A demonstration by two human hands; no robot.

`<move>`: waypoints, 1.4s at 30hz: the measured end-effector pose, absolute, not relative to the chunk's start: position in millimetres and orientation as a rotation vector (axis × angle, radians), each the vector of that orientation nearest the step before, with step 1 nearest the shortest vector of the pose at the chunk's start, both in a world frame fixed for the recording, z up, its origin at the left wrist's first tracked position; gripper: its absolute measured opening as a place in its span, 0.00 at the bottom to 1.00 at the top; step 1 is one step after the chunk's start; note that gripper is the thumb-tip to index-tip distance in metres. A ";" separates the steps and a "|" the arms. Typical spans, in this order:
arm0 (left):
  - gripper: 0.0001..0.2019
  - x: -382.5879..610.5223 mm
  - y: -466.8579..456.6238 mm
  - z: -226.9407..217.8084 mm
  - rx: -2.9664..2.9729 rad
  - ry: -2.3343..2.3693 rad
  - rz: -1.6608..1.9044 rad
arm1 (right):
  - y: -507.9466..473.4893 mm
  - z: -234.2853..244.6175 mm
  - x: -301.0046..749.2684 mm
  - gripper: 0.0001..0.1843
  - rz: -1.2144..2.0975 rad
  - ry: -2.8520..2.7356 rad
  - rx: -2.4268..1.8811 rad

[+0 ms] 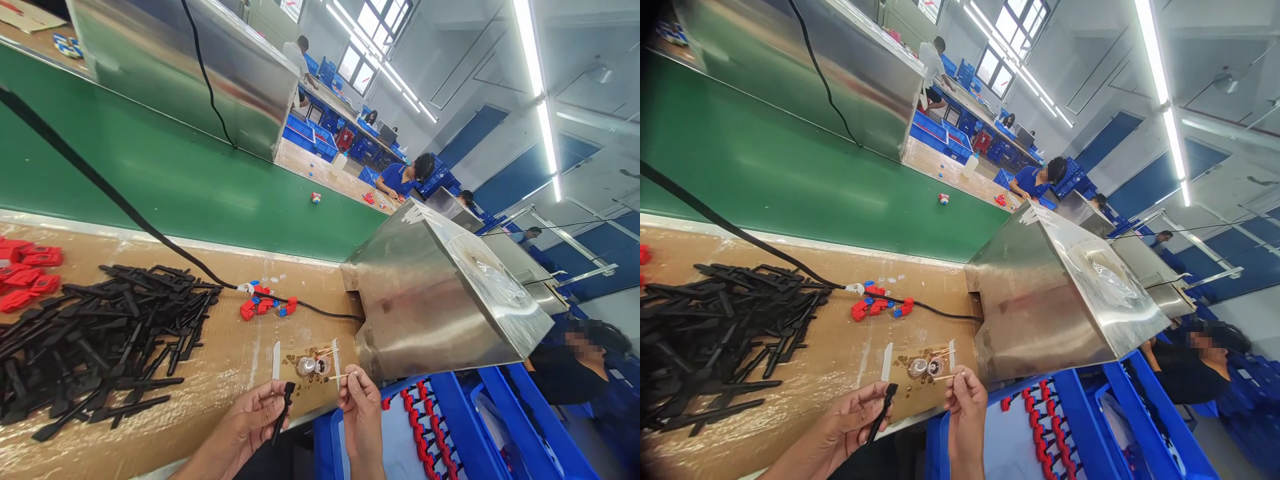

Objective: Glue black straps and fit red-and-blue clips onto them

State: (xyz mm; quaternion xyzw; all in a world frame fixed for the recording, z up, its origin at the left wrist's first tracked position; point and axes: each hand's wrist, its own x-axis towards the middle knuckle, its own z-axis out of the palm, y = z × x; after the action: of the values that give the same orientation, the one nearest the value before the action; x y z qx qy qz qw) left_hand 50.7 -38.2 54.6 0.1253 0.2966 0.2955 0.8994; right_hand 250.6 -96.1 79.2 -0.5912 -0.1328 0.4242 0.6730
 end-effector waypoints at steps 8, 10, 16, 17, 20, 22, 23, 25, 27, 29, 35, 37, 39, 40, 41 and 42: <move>0.25 51.5 -39.2 60.4 0.262 0.556 0.598 | -108.0 94.5 208.2 0.17 0.792 -0.909 -1.457; 0.25 50.8 -38.5 63.2 0.266 0.552 0.597 | -107.7 94.1 205.8 0.17 0.775 -0.962 -1.480; 0.25 49.4 -37.3 65.6 0.264 0.544 0.593 | -103.2 98.0 204.9 0.19 0.771 -1.044 -1.543; 0.25 49.3 -37.4 65.1 0.263 0.541 0.594 | -102.5 98.5 204.6 0.19 0.767 -1.046 -1.555; 0.24 48.9 -37.9 63.2 0.261 0.524 0.596 | -101.2 99.4 203.6 0.20 0.759 -1.055 -1.594; 0.24 48.7 -38.5 61.8 0.269 0.522 0.593 | -100.9 100.3 203.5 0.21 0.733 -1.095 -1.625; 0.24 48.6 -38.8 61.0 0.278 0.527 0.593 | -100.8 101.0 203.6 0.20 0.706 -1.131 -1.645; 0.25 48.3 -39.5 59.2 0.304 0.538 0.591 | -100.9 103.5 203.8 0.20 0.625 -1.222 -1.693; 0.24 47.7 -40.0 57.3 0.338 0.539 0.593 | -100.7 107.3 203.7 0.19 0.521 -1.323 -1.745; 0.25 46.7 -40.1 55.9 0.370 0.536 0.596 | -100.0 111.5 203.0 0.18 0.421 -1.420 -1.767; 0.25 42.8 -39.7 57.4 0.420 0.560 0.602 | -96.9 117.1 199.7 0.13 0.270 -1.564 -1.756; 0.25 42.5 -40.9 58.0 0.434 0.574 0.631 | -98.1 115.0 198.5 0.12 0.211 -1.587 -1.756; 0.26 43.2 -42.7 57.4 0.429 0.610 0.665 | -100.1 111.9 197.0 0.10 0.122 -1.625 -1.742; 0.27 43.7 -43.6 56.7 0.425 0.630 0.679 | -101.0 110.4 196.3 0.10 0.078 -1.641 -1.737; 0.28 44.4 -44.4 55.6 0.426 0.647 0.691 | -101.5 109.3 195.5 0.09 0.045 -1.652 -1.735; 0.29 45.1 -45.0 54.1 0.434 0.659 0.702 | -101.5 108.6 194.8 0.08 0.025 -1.661 -1.736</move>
State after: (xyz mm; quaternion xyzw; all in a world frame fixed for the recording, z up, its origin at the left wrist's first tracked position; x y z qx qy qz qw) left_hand 45.1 -45.0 54.1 0.2069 0.3146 0.3347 0.8638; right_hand 194.8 -101.5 108.6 -0.6738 -0.6447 0.0098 0.3609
